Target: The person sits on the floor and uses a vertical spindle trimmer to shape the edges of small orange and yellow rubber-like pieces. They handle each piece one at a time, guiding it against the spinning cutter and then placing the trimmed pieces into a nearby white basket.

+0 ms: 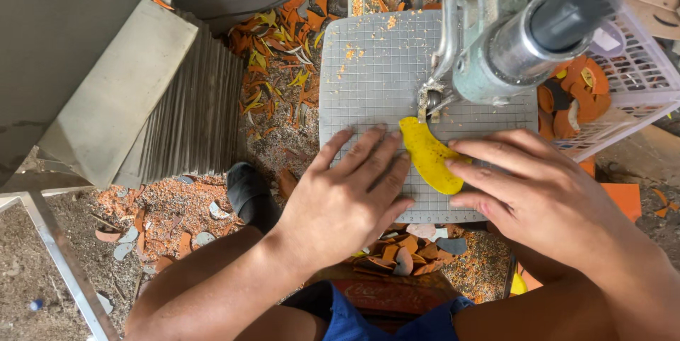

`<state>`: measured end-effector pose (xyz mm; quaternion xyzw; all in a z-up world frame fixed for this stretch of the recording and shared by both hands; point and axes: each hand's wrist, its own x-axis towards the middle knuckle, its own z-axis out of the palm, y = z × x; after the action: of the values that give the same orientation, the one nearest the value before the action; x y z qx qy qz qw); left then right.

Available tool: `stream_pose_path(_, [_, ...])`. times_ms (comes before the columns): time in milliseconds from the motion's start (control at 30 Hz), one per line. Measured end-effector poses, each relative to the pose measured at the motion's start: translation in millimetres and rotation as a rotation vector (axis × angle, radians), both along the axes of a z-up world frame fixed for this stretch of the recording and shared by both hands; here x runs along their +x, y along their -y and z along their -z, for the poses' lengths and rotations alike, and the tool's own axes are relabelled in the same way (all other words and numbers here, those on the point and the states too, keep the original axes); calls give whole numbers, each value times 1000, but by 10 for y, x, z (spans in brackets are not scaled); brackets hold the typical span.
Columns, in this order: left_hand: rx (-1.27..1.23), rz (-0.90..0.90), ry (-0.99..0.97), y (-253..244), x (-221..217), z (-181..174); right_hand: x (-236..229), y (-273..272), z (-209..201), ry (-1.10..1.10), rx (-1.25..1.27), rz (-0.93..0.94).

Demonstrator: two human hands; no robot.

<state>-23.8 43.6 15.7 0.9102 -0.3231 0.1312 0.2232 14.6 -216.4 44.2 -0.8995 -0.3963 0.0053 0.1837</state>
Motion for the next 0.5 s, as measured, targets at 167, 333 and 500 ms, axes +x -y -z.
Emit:
stream_pose_path(167, [43,-38,27,135,-27,40,21,29,35,-4,8,-6])
stream_pose_path(333, [40,-41,19,186,-20,52,27,43,58,-24,23,-7])
stream_pose_path(500, [49,-44,17,196,-27,50,31,32,61,-24,37,-10])
